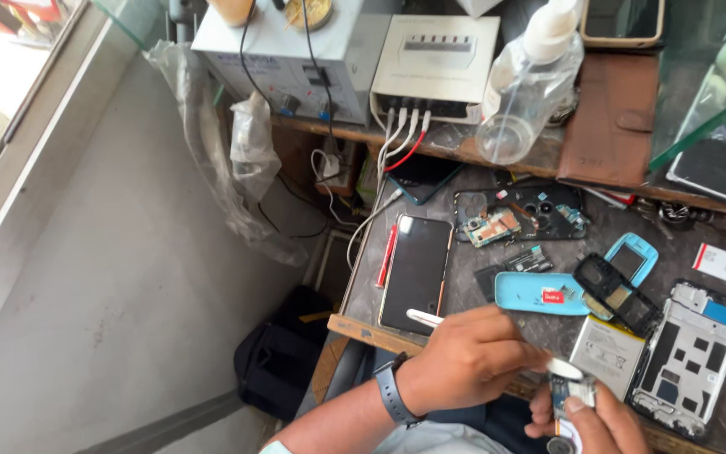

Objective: The person disassembles a mobile phone, removes the battery, and cleans the motherboard using a toothbrush and a liquid from a spray bottle. They then use a heat gun to apply heat to the circuit board while holding it with their hands.

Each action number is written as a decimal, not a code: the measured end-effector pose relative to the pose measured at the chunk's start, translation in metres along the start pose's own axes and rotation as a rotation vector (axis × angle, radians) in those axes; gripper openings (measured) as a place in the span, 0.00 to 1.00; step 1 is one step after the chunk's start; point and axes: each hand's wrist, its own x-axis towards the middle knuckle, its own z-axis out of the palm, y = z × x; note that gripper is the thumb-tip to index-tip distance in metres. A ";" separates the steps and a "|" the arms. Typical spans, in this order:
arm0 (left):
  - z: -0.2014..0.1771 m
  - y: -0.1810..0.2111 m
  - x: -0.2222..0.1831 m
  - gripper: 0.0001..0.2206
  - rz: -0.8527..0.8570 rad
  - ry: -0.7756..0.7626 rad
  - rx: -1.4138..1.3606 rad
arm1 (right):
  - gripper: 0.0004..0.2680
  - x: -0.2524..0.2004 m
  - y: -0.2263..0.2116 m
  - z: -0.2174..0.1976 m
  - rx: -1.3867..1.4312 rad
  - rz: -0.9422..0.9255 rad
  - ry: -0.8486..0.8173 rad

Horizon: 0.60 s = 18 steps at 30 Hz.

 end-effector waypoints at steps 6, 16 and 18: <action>0.004 0.003 -0.002 0.12 -0.009 -0.006 0.032 | 0.17 0.004 0.016 -0.010 -0.003 -0.008 -0.017; 0.011 -0.005 -0.015 0.12 0.082 -0.075 0.064 | 0.18 0.088 0.138 -0.070 0.079 -0.064 0.028; 0.017 -0.004 -0.021 0.11 0.067 -0.066 0.062 | 0.20 0.080 0.142 -0.101 0.101 0.003 -0.197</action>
